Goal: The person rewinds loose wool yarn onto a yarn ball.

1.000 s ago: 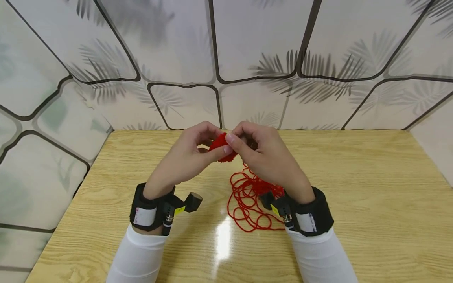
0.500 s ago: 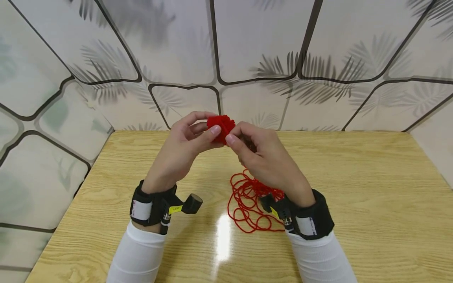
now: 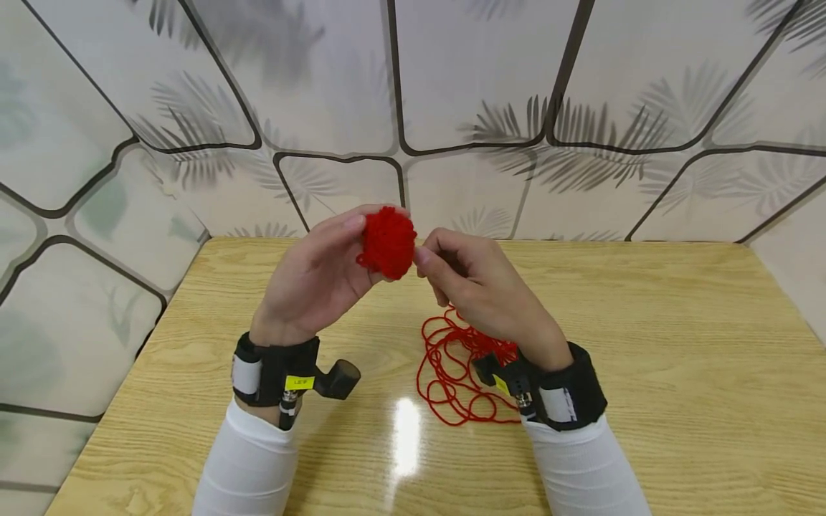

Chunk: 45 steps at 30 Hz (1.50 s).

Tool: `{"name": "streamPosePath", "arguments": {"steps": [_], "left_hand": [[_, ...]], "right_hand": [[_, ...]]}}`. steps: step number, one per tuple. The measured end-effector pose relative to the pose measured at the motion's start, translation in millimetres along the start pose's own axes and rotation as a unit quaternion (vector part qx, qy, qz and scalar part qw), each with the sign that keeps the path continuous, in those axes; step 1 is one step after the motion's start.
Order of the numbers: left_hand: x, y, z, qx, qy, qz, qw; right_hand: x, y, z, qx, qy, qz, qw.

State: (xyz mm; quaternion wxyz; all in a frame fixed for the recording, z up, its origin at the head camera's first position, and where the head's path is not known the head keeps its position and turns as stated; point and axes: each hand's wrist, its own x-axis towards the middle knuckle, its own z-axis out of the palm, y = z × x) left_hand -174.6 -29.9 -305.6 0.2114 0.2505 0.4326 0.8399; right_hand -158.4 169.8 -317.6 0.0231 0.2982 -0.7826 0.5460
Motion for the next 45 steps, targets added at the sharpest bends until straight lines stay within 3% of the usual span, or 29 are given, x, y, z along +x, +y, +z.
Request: {"name": "streamPosePath", "arguments": {"steps": [3,6,11,16,18,22,25,27,30,32,33,37,39,42,45], "left_hand": [[-2.9,0.3,1.2,0.072,-0.040,0.006,0.9966],[-5.7,1.5,2.5,0.143,-0.070,0.014,0.9871],[-8.6,3.1,6.3,0.245,-0.080,-0.003,0.9662],[-8.9,0.2,11.6,0.385,-0.046,-0.020,0.9217],[-7.9,-2.1,13.7,0.414,-0.027,-0.026,0.9094],[-5.4,-5.9,14.7,0.413,0.019,-0.029,0.9102],[-3.8,-7.6,12.4,0.425,0.049,-0.020,0.9036],[-2.8,-8.5,10.1,0.442,0.064,-0.016,0.8948],[-1.1,-11.1,6.0,0.447,0.090,-0.005,0.8898],[0.7,-13.0,3.3,0.430,0.118,0.008,0.8951],[1.6,-13.9,1.9,0.410,0.130,0.018,0.9028],[4.9,-15.0,-1.6,0.271,0.170,0.055,0.9460],[6.0,-14.0,-1.6,0.202,0.182,0.060,0.9605],[7.0,-12.2,-0.3,0.140,0.196,0.060,0.9687],[7.5,-10.9,1.6,0.111,0.194,0.066,0.9725]], "right_hand": [[0,1,-0.4,0.012,-0.004,-0.001,1.000],[-1,2,-0.9,0.016,-0.007,-0.006,1.000],[0,2,-2.1,-0.016,0.013,0.009,1.000],[0,0,-4.1,-0.044,0.050,0.042,0.997],[0,-1,-3.9,-0.046,0.055,0.043,0.996],[0,-1,-2.9,-0.080,0.073,0.028,0.994],[0,-2,-1.4,-0.102,0.089,0.017,0.991],[0,-2,0.2,-0.113,0.094,0.007,0.989],[0,-3,3.1,-0.128,0.097,-0.011,0.987],[-1,-3,5.2,-0.140,0.096,-0.019,0.985],[-1,-3,6.1,-0.142,0.094,-0.021,0.985],[0,-4,9.6,-0.128,0.082,-0.016,0.988],[0,-4,11.0,-0.106,0.074,-0.009,0.992],[0,-4,12.4,-0.071,0.063,0.003,0.996],[1,-3,12.7,-0.038,0.056,0.014,0.998]]}}
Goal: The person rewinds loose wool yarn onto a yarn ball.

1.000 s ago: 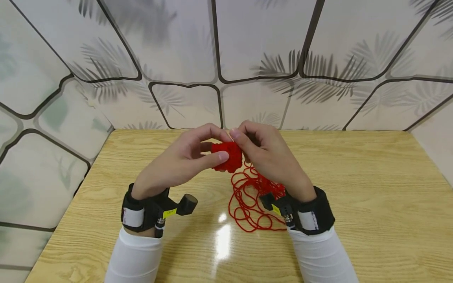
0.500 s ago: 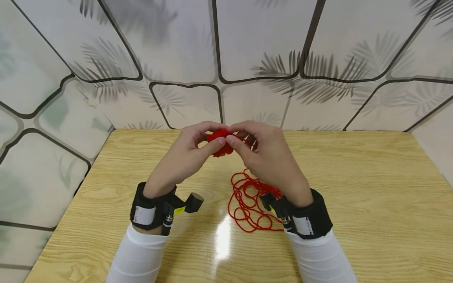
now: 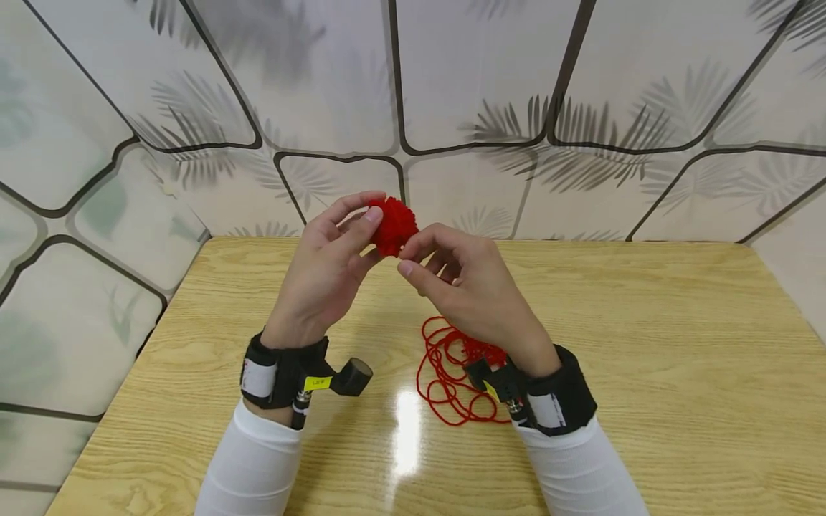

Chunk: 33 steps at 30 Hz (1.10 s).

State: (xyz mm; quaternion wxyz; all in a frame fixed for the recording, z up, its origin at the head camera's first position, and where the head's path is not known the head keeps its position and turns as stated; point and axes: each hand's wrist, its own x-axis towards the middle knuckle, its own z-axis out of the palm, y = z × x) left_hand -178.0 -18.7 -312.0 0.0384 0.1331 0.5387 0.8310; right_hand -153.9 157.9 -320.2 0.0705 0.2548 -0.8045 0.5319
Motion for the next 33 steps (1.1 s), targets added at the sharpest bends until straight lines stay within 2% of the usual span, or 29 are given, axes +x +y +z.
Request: {"name": "streamPosePath", "arguments": {"steps": [4,8,10,14,17,20,23,25,27,31,33], "left_hand": [[-0.1,1.1,0.5,-0.035,-0.028,-0.002,0.9990],[-0.1,2.7,0.1,-0.075,-0.065,-0.020,0.9949],[-0.4,3.6,-0.4,-0.077,-0.083,-0.022,0.9933],[-2.8,5.2,-1.5,-0.012,-0.118,-0.009,0.9929],[-5.6,9.0,-2.4,0.054,-0.148,0.002,0.9876],[-10.0,17.2,-3.6,0.104,-0.183,-0.001,0.9775],[-14.5,24.1,-4.3,0.142,-0.226,0.000,0.9637],[-15.4,23.9,-3.9,0.169,-0.240,0.008,0.9559],[-14.2,19.6,-3.6,0.212,-0.234,0.030,0.9484],[-9.7,7.0,-4.5,0.320,-0.173,0.073,0.9285],[-8.1,2.7,-5.1,0.361,-0.144,0.080,0.9181]], "right_hand": [[1,2,-0.5,0.032,-0.005,0.011,0.999],[2,3,-2.3,0.062,-0.002,0.020,0.998],[2,4,-3.5,0.072,0.003,0.024,0.997],[2,5,-6.4,0.069,0.010,0.023,0.997],[3,7,-8.9,0.052,0.014,0.015,0.998],[3,9,-11.4,0.039,0.023,0.009,0.999],[4,9,-13.1,0.033,0.035,0.006,0.999],[4,9,-13.9,0.029,0.045,0.004,0.999],[4,7,-14.6,0.023,0.059,0.003,0.998],[2,2,-14.6,0.003,0.078,-0.011,0.997],[1,0,-13.2,-0.006,0.073,-0.023,0.997]]}}
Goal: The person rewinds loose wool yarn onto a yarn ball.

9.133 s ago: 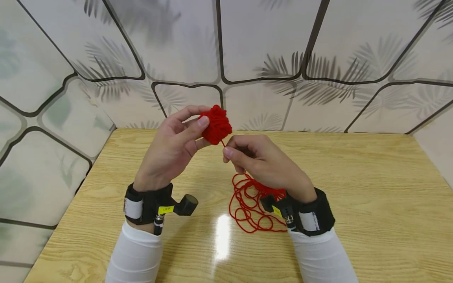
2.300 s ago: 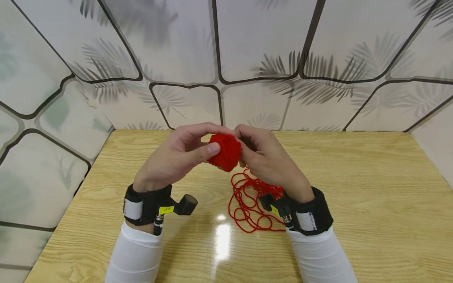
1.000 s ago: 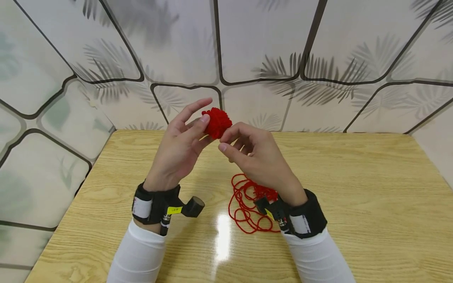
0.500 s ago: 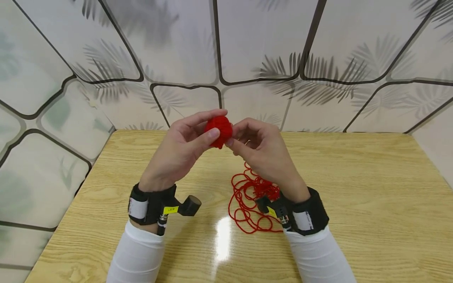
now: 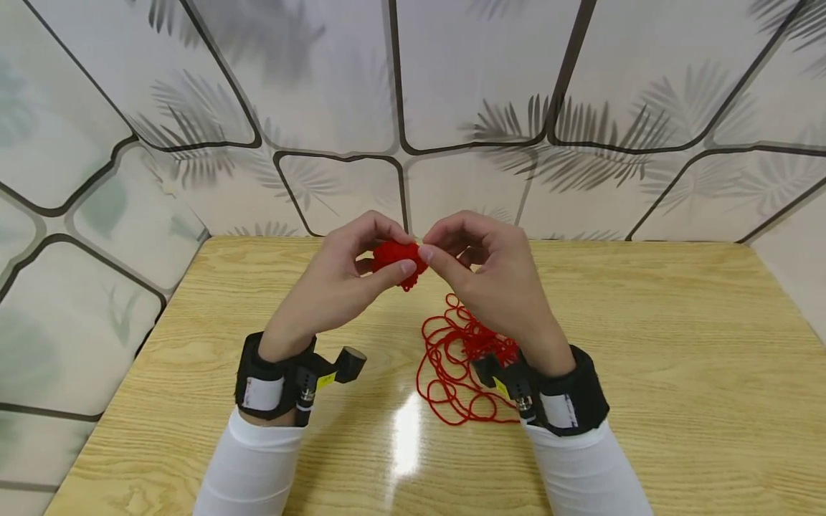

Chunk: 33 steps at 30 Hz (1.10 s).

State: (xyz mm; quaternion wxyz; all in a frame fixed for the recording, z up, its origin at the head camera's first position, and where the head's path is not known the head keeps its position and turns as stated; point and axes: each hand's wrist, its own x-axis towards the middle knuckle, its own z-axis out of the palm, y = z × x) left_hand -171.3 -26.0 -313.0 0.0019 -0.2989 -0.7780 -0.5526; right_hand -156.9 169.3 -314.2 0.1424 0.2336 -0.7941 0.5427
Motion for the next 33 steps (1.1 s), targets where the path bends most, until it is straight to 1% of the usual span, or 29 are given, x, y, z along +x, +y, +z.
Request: {"name": "streamPosePath", "arguments": {"steps": [3,5,7,9,11,14,16,18,19,20,22,24,25,26,27,28,29,30,31,33], "left_hand": [[0.6,-2.4,1.8,0.026,0.009,-0.011,0.9996],[0.4,-2.9,1.7,0.026,0.007,-0.017,0.9995],[0.1,-2.7,0.9,0.012,0.003,-0.019,0.9997],[-0.5,-2.2,-0.7,-0.031,0.004,-0.027,0.9991],[-0.7,-1.3,-2.3,-0.084,0.017,-0.027,0.9959],[-1.0,0.5,-4.5,-0.172,0.047,-0.009,0.9840],[-1.4,1.3,-6.3,-0.212,0.055,0.012,0.9756],[-2.2,2.4,-8.9,-0.241,0.044,0.028,0.9691],[-2.9,2.9,-10.4,-0.250,0.028,0.032,0.9672],[-3.9,3.8,-12.1,-0.258,0.005,0.030,0.9657],[-5.5,5.4,-14.0,-0.263,-0.053,0.027,0.9630],[-6.6,7.5,-13.7,-0.241,-0.100,0.010,0.9653],[-7.0,8.4,-12.5,-0.217,-0.111,-0.002,0.9697],[-6.8,9.1,-10.5,-0.187,-0.114,-0.014,0.9756],[-6.3,9.4,-8.0,-0.148,-0.109,-0.025,0.9827],[-5.6,9.6,-5.1,-0.104,-0.095,-0.038,0.9893],[-5.2,9.6,-2.3,-0.061,-0.078,-0.052,0.9937],[-4.5,9.3,0.4,-0.021,-0.062,-0.063,0.9959],[-4.0,8.5,2.9,0.017,-0.046,-0.073,0.9961],[-2.9,6.5,6.6,0.071,-0.018,-0.086,0.9936]], "right_hand": [[-1,-1,2.7,-0.010,-0.021,-0.021,1.000],[-1,-1,3.7,-0.019,-0.023,-0.027,0.999],[0,1,3.0,-0.023,-0.012,-0.029,0.999],[1,3,1.1,-0.025,0.002,-0.023,0.999],[2,5,-1.1,-0.027,0.009,-0.012,1.000],[2,9,-2.7,-0.033,-0.003,0.012,0.999],[2,11,-2.6,-0.035,-0.018,0.024,0.999],[2,13,-2.0,-0.034,-0.032,0.028,0.999],[3,14,-1.7,-0.033,-0.037,0.027,0.998],[3,15,-1.6,-0.033,-0.040,0.026,0.998],[3,16,-1.5,-0.038,-0.041,0.020,0.998],[3,16,-1.7,-0.041,-0.038,0.013,0.998],[3,15,-1.7,-0.042,-0.035,0.010,0.998],[2,14,-1.8,-0.042,-0.032,0.007,0.999],[2,12,-1.8,-0.040,-0.030,0.002,0.999],[1,10,-2.0,-0.037,-0.028,-0.004,0.999],[1,8,-2.0,-0.033,-0.026,-0.008,0.999],[0,6,-2.1,-0.030,-0.025,-0.014,0.999],[0,4,-2.0,-0.027,-0.025,-0.021,0.999],[-2,1,-1.8,-0.024,-0.029,-0.036,0.999]]}}
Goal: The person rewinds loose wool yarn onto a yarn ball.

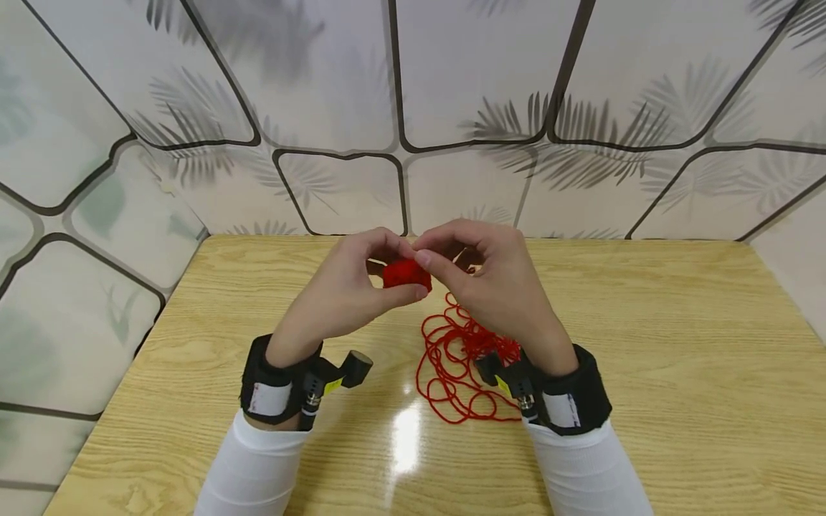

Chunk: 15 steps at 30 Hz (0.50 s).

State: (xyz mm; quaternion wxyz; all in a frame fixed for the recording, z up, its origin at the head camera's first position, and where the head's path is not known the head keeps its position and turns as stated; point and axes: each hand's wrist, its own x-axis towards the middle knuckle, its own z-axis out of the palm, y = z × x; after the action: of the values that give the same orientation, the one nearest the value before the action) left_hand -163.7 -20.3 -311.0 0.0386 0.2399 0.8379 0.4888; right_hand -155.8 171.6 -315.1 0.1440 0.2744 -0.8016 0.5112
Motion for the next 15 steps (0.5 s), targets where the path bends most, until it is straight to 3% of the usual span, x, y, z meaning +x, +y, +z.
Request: {"name": "streamPosePath", "arguments": {"steps": [2,4,6,9,12,15], "left_hand": [[1.6,-1.8,1.9,0.027,0.027,-0.003,0.9993],[3.9,-4.8,1.9,0.022,0.047,0.002,0.9987],[6.1,-8.5,-0.2,-0.016,0.053,0.018,0.9983],[8.6,-13.8,-5.9,-0.129,0.038,0.031,0.9905],[9.2,-17.0,-12.9,-0.261,0.012,0.027,0.9649],[9.9,-17.8,-18.1,-0.371,-0.008,0.016,0.9284]], "right_hand": [[-1,-3,-0.5,0.001,-0.011,-0.013,1.000],[-2,-6,-1.2,0.006,-0.028,-0.021,0.999],[-2,-7,-2.2,0.016,-0.047,-0.023,0.998],[-1,-6,-4.2,0.041,-0.075,-0.015,0.996],[-2,-4,-7.0,0.063,-0.091,0.009,0.994],[-3,-3,-9.9,0.086,-0.089,0.042,0.991]]}}
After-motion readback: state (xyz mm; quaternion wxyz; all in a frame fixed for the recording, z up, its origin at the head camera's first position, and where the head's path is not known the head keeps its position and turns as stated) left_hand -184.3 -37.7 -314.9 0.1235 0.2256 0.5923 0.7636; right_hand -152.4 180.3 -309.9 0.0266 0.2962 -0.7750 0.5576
